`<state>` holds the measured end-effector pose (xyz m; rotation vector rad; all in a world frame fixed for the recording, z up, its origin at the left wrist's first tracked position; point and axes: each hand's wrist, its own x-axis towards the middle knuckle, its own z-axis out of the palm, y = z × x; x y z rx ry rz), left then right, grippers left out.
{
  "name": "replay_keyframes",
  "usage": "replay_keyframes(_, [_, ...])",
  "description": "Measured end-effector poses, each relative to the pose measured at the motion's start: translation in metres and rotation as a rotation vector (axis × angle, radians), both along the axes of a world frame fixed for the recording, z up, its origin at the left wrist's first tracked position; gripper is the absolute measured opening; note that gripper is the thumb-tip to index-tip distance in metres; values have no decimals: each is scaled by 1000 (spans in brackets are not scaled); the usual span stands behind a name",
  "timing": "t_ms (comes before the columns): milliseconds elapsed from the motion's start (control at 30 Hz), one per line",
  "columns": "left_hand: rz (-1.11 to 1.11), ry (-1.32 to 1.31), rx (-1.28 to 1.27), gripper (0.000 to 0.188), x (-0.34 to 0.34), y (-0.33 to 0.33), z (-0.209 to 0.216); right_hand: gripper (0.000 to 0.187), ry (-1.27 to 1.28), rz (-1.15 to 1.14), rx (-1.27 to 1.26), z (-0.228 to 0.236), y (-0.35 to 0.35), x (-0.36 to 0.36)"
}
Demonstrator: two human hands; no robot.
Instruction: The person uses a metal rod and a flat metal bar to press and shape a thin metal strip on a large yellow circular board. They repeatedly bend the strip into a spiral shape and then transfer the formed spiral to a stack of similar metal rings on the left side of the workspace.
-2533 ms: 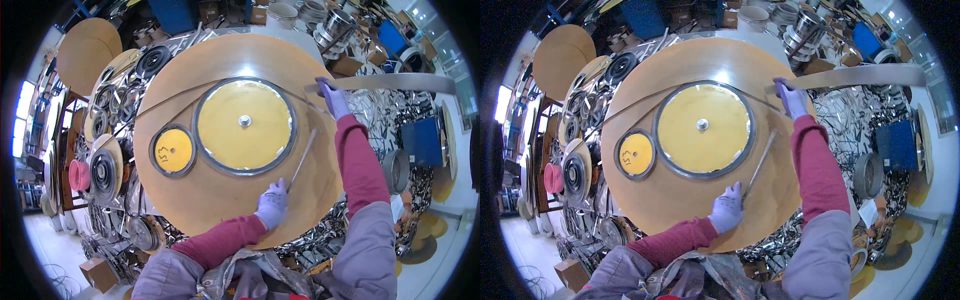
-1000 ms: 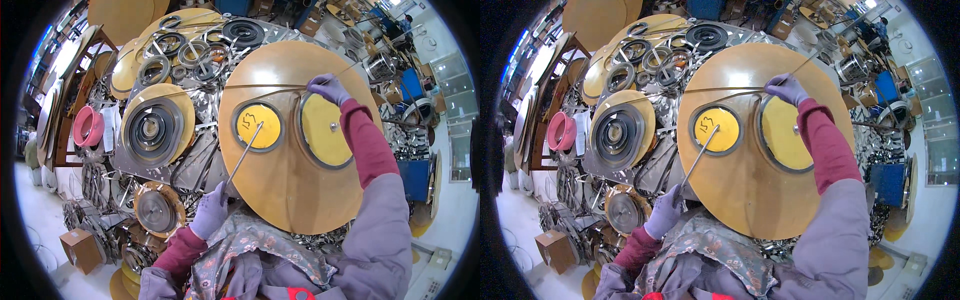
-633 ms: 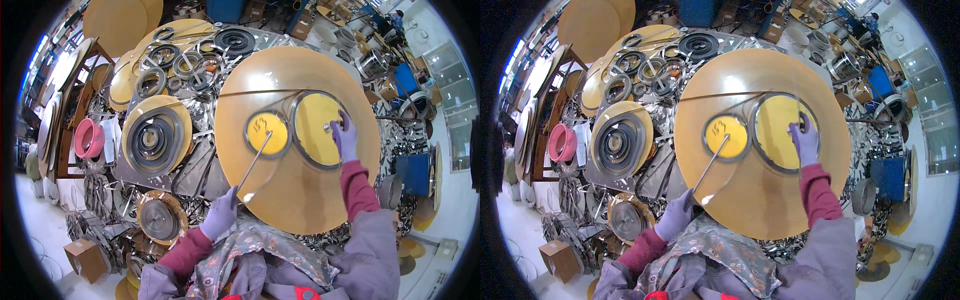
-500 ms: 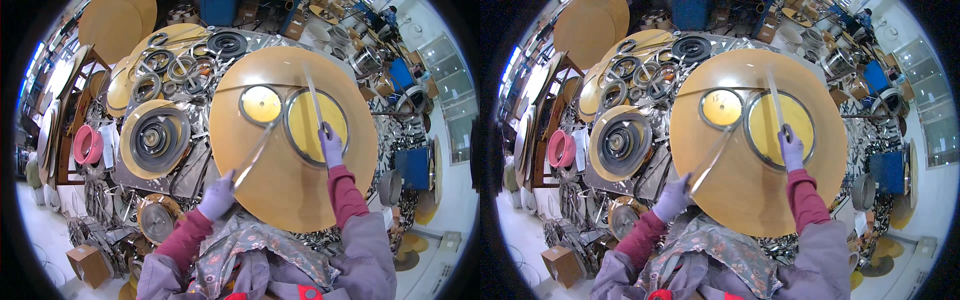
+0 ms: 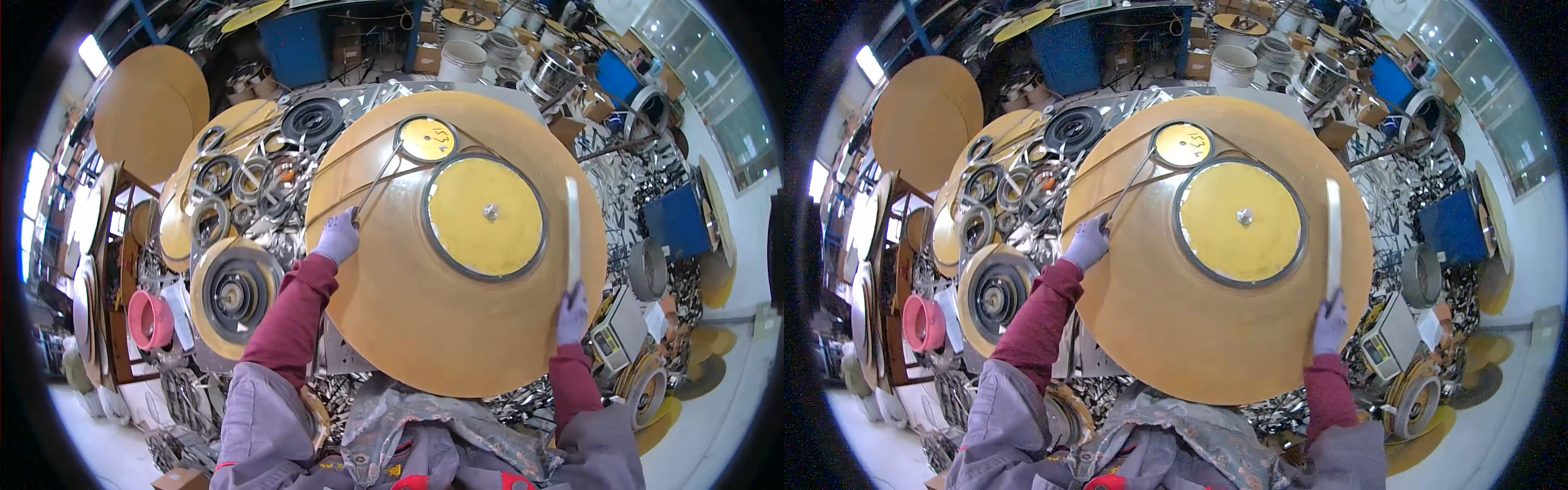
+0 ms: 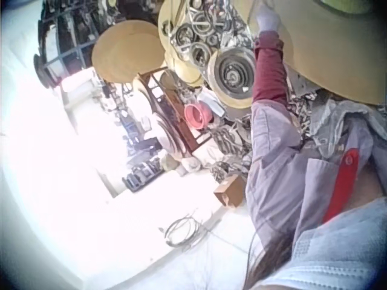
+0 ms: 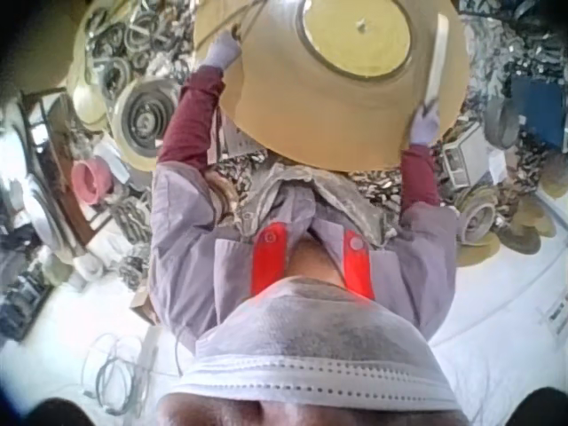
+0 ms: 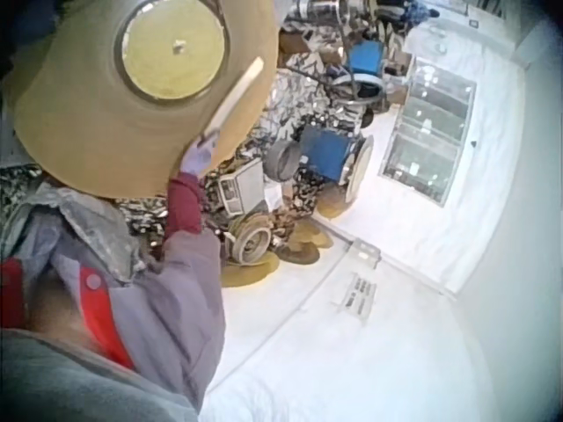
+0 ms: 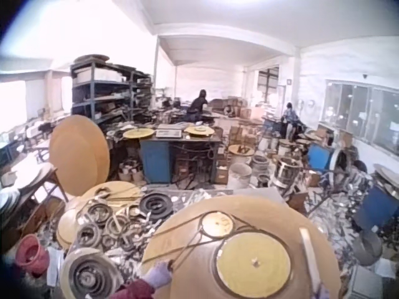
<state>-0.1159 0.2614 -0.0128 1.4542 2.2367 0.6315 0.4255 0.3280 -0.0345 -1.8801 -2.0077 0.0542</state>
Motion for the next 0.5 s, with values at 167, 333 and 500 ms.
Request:
replay_keyframes(167, [-18, -63, 39, 35, -4, 6, 25, 52, -110, -142, -176, -24, -26, 28])
replay_keyframes(333, [46, -345, -102, 33, 21, 43, 62, 50, -129, -119, -169, -13, -12, 26])
replay_keyframes(500, [-42, -149, 33, 33, 8, 46, 15, 51, -152, -47, -137, -16, 15, 38])
